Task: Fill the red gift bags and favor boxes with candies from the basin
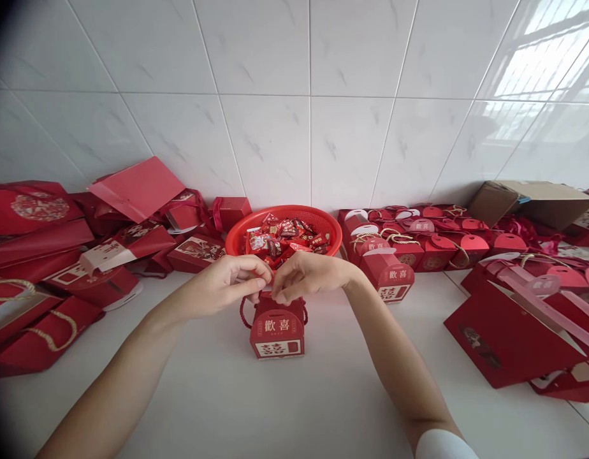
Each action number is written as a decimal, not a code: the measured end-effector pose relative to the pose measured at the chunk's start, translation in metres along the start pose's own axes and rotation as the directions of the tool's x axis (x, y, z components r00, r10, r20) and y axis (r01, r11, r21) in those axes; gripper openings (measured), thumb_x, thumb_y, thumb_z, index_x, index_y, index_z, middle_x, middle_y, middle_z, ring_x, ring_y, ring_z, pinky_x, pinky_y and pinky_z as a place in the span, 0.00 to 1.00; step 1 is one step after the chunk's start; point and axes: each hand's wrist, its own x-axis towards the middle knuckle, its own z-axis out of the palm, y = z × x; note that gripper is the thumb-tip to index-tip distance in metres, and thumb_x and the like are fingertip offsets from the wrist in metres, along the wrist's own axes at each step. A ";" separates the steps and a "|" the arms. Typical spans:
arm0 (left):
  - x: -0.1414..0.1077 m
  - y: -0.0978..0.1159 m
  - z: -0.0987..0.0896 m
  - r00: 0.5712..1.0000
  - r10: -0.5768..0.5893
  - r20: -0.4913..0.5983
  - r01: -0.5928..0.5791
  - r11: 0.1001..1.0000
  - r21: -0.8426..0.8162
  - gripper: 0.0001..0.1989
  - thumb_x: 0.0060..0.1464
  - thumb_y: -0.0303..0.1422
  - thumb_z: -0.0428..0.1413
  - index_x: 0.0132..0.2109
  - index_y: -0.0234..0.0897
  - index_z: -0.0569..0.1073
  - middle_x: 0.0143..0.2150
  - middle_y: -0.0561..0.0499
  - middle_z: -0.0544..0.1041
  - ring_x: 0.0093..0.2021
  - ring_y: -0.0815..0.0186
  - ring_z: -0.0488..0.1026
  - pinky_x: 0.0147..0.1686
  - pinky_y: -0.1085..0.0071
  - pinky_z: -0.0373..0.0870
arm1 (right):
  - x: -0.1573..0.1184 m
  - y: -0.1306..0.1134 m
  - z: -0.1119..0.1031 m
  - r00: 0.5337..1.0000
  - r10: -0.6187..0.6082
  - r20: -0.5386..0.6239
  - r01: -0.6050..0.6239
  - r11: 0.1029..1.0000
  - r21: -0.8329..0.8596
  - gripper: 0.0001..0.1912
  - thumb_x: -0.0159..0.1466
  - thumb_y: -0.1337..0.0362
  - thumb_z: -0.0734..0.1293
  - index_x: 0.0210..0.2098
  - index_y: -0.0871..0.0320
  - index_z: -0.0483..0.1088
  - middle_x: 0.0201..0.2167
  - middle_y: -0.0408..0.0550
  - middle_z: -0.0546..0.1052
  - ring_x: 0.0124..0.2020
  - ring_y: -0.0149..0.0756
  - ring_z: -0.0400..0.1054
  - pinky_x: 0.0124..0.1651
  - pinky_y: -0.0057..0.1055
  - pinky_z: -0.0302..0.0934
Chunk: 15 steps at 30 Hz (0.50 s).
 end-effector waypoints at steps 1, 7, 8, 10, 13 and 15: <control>0.000 0.001 0.002 1.000 0.023 -0.019 -0.023 1.000 0.004 0.07 0.56 0.35 0.54 0.39 0.37 0.74 0.33 0.50 0.78 0.33 0.63 0.77 0.33 0.69 0.72 | -0.002 -0.002 0.000 0.999 -0.002 -0.035 0.003 1.000 0.011 0.13 0.58 0.59 0.73 0.38 0.63 0.79 0.30 0.46 0.79 0.32 0.31 0.71 0.36 0.27 0.66; -0.002 0.011 0.010 0.983 0.131 -0.127 -0.154 0.969 -0.192 0.09 0.60 0.39 0.55 0.40 0.37 0.73 0.38 0.50 0.78 0.38 0.63 0.77 0.44 0.64 0.75 | -0.013 -0.017 0.004 0.977 0.016 -0.212 -0.012 1.000 0.021 0.13 0.59 0.57 0.73 0.35 0.61 0.77 0.29 0.45 0.77 0.31 0.31 0.69 0.34 0.27 0.64; -0.003 0.013 0.011 0.980 0.134 -0.148 -0.169 0.950 -0.263 0.10 0.60 0.39 0.55 0.42 0.37 0.73 0.40 0.50 0.78 0.40 0.62 0.77 0.46 0.64 0.75 | -0.015 -0.019 0.005 0.970 0.020 -0.244 -0.021 1.000 -0.002 0.13 0.58 0.57 0.73 0.34 0.61 0.77 0.29 0.45 0.76 0.30 0.31 0.68 0.33 0.27 0.62; -0.005 0.015 0.013 0.977 0.124 -0.171 -0.183 0.901 -0.393 0.11 0.61 0.40 0.56 0.46 0.37 0.72 0.45 0.49 0.77 0.45 0.61 0.76 0.50 0.62 0.75 | -0.017 -0.022 0.008 0.945 0.035 -0.324 -0.060 0.996 -0.069 0.13 0.58 0.55 0.73 0.31 0.60 0.75 0.26 0.43 0.74 0.28 0.29 0.65 0.30 0.26 0.58; -0.008 0.017 0.018 0.982 0.120 -0.145 -0.178 0.846 -0.502 0.13 0.62 0.38 0.56 0.52 0.40 0.70 0.52 0.48 0.76 0.52 0.61 0.75 0.56 0.60 0.72 | -0.017 -0.027 0.014 0.895 0.059 -0.441 -0.140 0.978 -0.153 0.13 0.59 0.55 0.72 0.28 0.60 0.72 0.25 0.42 0.72 0.27 0.29 0.62 0.28 0.27 0.54; -0.010 0.019 0.022 0.984 0.144 -0.102 -0.177 0.824 -0.538 0.13 0.63 0.36 0.56 0.53 0.41 0.69 0.54 0.48 0.75 0.55 0.60 0.73 0.57 0.60 0.71 | -0.015 -0.031 0.021 0.865 0.087 -0.493 -0.209 0.958 -0.197 0.11 0.59 0.58 0.70 0.27 0.59 0.70 0.25 0.42 0.72 0.27 0.29 0.63 0.28 0.27 0.53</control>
